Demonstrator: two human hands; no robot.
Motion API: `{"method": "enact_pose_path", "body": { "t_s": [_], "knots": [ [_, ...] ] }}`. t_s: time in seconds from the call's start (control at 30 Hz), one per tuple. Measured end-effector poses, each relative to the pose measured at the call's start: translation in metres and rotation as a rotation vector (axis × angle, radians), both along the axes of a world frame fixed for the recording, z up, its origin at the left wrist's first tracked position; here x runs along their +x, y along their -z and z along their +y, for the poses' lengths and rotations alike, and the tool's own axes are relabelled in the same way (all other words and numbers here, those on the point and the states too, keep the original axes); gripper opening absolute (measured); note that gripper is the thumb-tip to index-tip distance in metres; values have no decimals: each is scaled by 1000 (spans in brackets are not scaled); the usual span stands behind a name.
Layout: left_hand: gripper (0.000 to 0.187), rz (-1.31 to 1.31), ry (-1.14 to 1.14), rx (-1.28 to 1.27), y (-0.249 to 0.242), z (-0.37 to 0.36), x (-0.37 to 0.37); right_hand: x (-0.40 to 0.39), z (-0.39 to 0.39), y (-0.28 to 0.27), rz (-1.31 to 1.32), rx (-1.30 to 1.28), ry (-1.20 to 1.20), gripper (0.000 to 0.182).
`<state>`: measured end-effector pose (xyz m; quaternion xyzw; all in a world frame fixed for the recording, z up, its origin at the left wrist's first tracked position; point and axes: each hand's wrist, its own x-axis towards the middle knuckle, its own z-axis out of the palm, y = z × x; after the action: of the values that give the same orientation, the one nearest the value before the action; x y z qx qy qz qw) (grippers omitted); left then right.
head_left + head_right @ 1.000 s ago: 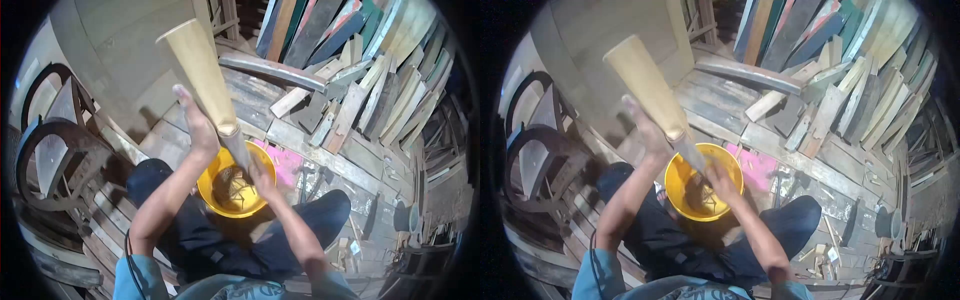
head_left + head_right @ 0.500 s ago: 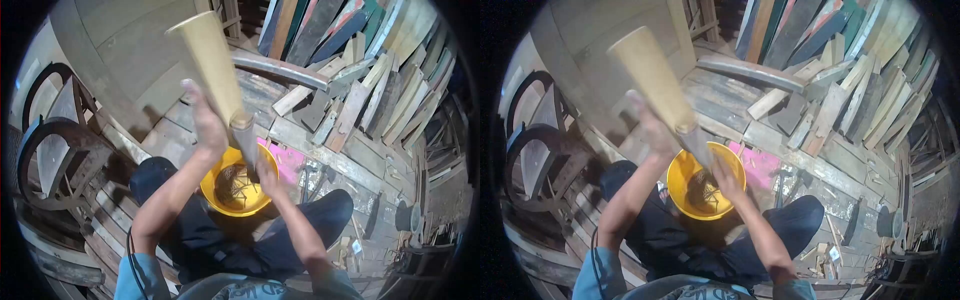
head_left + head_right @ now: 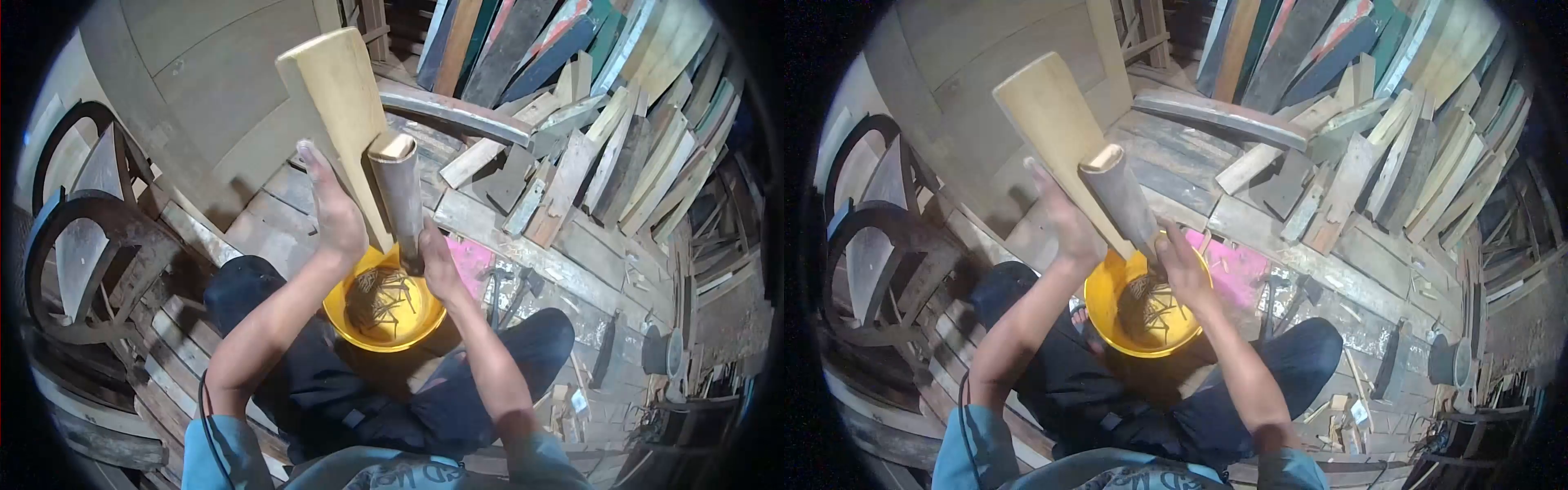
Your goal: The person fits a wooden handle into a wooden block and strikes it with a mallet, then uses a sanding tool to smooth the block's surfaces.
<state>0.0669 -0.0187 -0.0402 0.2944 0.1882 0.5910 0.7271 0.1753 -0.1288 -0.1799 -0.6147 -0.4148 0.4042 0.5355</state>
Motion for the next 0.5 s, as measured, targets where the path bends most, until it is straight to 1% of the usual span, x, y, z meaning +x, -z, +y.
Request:
{"method": "enact_pose_path", "body": {
  "t_s": [0.03, 0.07, 0.1, 0.13, 0.17, 0.2, 0.27, 0.3, 0.33, 0.37, 0.4, 0.43, 0.5],
  "knots": [
    [73, 28, 28, 5, -6, -1, 0, 2, 3, -7, 75, -13, -18, 59],
    [74, 57, 56, 10, -11, -3, 0, -1, -3, 13, -20, 46, -20, 60],
    [75, 53, 125, 127, 4, 6, -6, -3, -9, 34, -117, 105, -15, 60],
    [75, 52, 190, 239, 22, 17, -9, -9, -14, 42, -243, 207, -27, 61],
    [74, 81, 140, 238, 32, 18, -7, -10, -11, 46, -167, 201, -16, 63],
    [73, 112, 91, 235, 42, 19, -6, 0, -7, 61, -237, 72, 38, 58],
    [73, 210, 34, 261, 34, 5, 1, -3, 7, -39, 20, 182, -56, 54],
    [72, 248, -58, 338, 36, 8, 7, -2, 10, -44, 8, 214, -19, 52],
    [71, 171, 0, 266, 29, 6, 4, -3, 3, -24, -90, 227, 10, 53],
    [70, 93, 52, 189, 22, 4, 2, -2, -4, 10, -201, 252, 37, 53],
    [69, 63, 144, 258, 19, 8, -3, -3, -10, 28, -317, 277, 60, 54],
    [69, 68, 130, 294, 18, 13, -4, -7, -15, 25, -195, 262, -4, 56],
    [69, 94, 105, 326, 29, 12, -7, -8, -13, 14, -254, 160, 105, 58]
  ]
}}
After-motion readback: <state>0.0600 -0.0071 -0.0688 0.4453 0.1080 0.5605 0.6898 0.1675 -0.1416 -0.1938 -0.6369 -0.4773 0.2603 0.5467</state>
